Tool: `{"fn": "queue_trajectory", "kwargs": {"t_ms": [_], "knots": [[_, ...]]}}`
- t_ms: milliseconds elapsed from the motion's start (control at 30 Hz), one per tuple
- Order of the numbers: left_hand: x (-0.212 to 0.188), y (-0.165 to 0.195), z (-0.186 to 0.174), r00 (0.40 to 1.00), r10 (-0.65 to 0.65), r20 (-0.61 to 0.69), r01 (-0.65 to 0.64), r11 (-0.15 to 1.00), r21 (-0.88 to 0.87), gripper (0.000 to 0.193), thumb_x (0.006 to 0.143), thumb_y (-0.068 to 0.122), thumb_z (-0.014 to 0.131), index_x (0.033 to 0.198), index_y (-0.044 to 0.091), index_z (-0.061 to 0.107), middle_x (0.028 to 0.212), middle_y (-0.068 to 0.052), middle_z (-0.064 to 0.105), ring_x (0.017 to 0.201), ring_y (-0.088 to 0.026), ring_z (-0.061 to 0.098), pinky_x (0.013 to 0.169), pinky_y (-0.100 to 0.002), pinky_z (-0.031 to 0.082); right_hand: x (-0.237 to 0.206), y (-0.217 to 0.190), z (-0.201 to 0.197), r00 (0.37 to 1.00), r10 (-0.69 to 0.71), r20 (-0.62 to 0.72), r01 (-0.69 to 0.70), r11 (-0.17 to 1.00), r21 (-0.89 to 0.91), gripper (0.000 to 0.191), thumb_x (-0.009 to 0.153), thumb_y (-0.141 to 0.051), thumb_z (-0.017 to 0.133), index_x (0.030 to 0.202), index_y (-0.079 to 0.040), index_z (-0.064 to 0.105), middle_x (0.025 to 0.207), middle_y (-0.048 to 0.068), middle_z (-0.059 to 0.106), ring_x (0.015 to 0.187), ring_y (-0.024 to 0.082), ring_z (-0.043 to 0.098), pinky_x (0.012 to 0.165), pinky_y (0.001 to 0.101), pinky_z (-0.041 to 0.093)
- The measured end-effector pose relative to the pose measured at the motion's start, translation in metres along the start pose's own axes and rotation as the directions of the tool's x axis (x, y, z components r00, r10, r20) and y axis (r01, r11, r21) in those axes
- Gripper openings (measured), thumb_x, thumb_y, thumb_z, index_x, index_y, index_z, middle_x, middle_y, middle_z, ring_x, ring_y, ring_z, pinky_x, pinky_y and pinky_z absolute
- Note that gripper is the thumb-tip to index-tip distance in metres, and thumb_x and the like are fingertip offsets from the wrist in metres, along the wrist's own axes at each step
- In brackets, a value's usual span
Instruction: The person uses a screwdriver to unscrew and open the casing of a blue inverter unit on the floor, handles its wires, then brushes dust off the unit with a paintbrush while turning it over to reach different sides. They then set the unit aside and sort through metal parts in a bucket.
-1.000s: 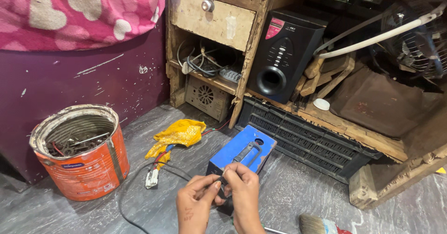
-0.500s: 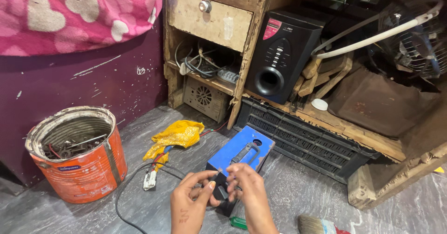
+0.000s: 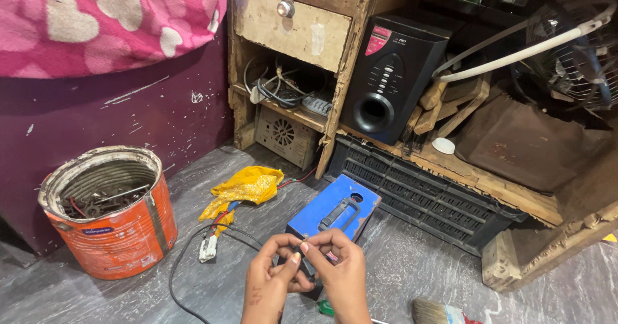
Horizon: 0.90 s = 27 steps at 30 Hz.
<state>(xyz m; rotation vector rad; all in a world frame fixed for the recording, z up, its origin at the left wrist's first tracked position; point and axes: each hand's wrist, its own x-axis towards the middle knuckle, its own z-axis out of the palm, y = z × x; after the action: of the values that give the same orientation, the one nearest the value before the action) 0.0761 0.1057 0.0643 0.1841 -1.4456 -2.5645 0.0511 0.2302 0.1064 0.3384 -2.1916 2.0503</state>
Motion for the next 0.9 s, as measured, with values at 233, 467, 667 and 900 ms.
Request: {"fn": "queue_trajectory", "kwargs": {"t_ms": [233, 467, 667, 900], "knots": [[0.004, 0.010, 0.001, 0.999, -0.049, 0.004, 0.050, 0.996, -0.076, 0.016, 0.087, 0.009, 0.068, 0.101, 0.002, 0.066, 0.081, -0.007, 0.062, 0.061, -0.019, 0.068, 0.056, -0.036, 0.061, 0.001, -0.002, 0.002, 0.999, 0.008, 0.037, -0.014, 0.988, 0.157, 0.009, 0.080, -0.002, 0.079, 0.087, 0.000, 0.075, 0.078, 0.002, 0.069, 0.061, 0.005, 0.056, 0.051, 0.0195, 0.041], [-0.004, 0.041, -0.011, 0.922, 0.367, 0.120, -0.355, 0.682, 0.640, 0.012, 0.079, 0.014, 0.079, 0.081, 0.003, 0.074, 0.081, -0.004, 0.069, 0.071, -0.013, 0.070, 0.056, -0.028, 0.055, -0.010, -0.007, 0.003, 0.986, -0.165, 0.018, 0.166, 0.975, -0.147, 0.008, 0.073, 0.001, 0.083, 0.080, 0.001, 0.078, 0.078, 0.001, 0.064, 0.067, 0.005, 0.057, 0.050, 0.0202, 0.046], [-0.007, 0.035, -0.010, 0.850, 0.495, 0.181, -0.470, 0.557, 0.685, 0.011, 0.087, 0.012, 0.069, 0.088, 0.001, 0.068, 0.085, -0.006, 0.066, 0.077, -0.017, 0.066, 0.063, -0.031, 0.052, -0.016, -0.006, 0.010, 0.964, -0.265, -0.018, 0.251, 0.931, -0.265, 0.009, 0.073, -0.004, 0.084, 0.078, 0.000, 0.077, 0.073, 0.000, 0.065, 0.065, 0.006, 0.056, 0.052, 0.0191, 0.044], [-0.005, -0.002, -0.007, 0.987, -0.127, -0.094, 0.138, 0.984, 0.113, 0.019, 0.100, 0.024, 0.054, 0.100, 0.010, 0.067, 0.087, -0.004, 0.067, 0.075, -0.017, 0.060, 0.070, -0.033, 0.049, -0.028, 0.007, 0.030, 0.993, 0.086, -0.078, -0.082, 0.995, 0.056, 0.006, 0.083, -0.005, 0.070, 0.087, -0.001, 0.071, 0.070, 0.001, 0.063, 0.058, 0.010, 0.052, 0.049, 0.0272, 0.039]]}}
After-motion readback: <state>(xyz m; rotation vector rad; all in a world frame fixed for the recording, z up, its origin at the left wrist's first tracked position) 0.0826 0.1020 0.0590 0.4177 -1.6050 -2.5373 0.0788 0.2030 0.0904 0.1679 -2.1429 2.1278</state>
